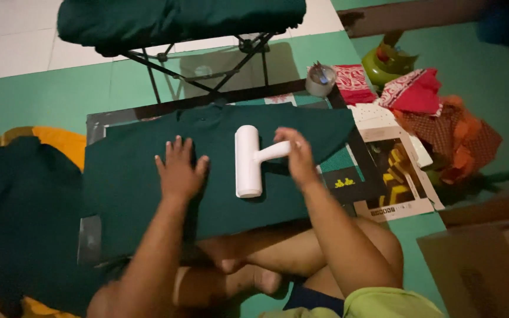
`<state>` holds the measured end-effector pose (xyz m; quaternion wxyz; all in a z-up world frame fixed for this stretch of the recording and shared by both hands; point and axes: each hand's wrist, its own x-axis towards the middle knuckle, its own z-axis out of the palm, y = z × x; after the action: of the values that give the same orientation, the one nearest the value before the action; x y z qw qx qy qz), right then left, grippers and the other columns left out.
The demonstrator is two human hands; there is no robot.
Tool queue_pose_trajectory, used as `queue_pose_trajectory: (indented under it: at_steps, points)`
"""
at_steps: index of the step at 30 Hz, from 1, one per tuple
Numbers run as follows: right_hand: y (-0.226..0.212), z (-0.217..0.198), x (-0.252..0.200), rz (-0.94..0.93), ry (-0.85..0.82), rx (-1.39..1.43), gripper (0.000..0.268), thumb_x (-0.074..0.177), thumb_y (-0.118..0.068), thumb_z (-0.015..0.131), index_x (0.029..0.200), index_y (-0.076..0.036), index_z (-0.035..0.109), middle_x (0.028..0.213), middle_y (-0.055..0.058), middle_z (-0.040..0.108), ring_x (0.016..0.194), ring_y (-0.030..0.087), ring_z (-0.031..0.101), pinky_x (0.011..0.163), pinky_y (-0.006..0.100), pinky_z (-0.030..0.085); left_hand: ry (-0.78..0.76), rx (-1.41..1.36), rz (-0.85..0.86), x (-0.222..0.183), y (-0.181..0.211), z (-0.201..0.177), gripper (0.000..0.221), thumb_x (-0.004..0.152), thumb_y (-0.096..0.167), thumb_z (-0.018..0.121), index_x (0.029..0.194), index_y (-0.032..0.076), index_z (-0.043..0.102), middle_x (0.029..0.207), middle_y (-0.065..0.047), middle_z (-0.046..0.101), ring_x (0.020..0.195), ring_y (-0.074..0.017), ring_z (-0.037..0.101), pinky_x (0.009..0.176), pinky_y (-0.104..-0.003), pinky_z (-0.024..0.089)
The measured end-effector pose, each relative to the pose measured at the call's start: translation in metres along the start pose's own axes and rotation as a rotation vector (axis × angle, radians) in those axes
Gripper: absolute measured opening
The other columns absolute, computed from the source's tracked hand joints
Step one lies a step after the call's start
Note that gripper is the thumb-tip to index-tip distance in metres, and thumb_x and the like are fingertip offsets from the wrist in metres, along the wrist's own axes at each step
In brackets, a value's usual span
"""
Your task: Cleaning a shirt with a lint roller, trimming loose threads with a small cutter, and folding it.
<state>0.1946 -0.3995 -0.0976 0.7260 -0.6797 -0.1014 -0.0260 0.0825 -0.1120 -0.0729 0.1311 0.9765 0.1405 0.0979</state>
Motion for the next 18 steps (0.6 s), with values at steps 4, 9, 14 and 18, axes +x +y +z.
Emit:
queue_pose_trajectory:
  at_steps: [4,9,14,18]
  points:
    - [-0.06,-0.07,0.014,-0.038,0.211,-0.271,0.062,0.113,-0.051,0.02,0.131,-0.015,0.068,0.135,0.014,0.066,0.125,0.032,0.062,0.1,0.046,0.05,0.003,0.013,-0.068,-0.005,0.014,-0.007,0.065,0.107,0.054,0.045,0.155,0.011,0.048,0.167,-0.014,0.04,0.155,-0.0355,0.034,0.123,-0.066,0.024]
    - [-0.006,-0.168,0.039,0.237,0.295,-0.789,0.07,0.082,-0.023,0.083,0.144,-0.003,0.058,0.121,0.016,0.072,0.109,0.028,0.072,0.088,0.038,0.056,0.003,0.048,-0.064,-0.006,0.013,-0.006,0.067,0.105,0.055,0.044,0.156,0.012,0.048,0.167,-0.012,0.039,0.156,-0.0337,0.032,0.125,-0.062,0.023]
    - [0.027,-0.189,0.061,0.322,0.196,-0.825,0.061,0.077,-0.033,0.087,0.129,-0.006,0.068,0.096,0.006,0.076,0.097,0.026,0.074,0.078,0.04,0.059,-0.019,0.018,-0.074,-0.007,0.012,-0.004,0.067,0.106,0.055,0.043,0.157,0.012,0.047,0.168,-0.012,0.037,0.157,-0.0334,0.029,0.126,-0.062,0.019]
    - [0.001,-0.169,0.057,0.251,0.187,-0.592,0.02,0.081,-0.033,0.083,0.086,-0.017,0.071,0.071,0.001,0.064,0.067,0.015,0.062,0.055,0.033,0.046,-0.018,0.019,-0.063,-0.009,0.015,-0.01,0.065,0.107,0.051,0.043,0.157,0.01,0.048,0.167,-0.015,0.038,0.156,-0.0355,0.03,0.125,-0.062,0.02]
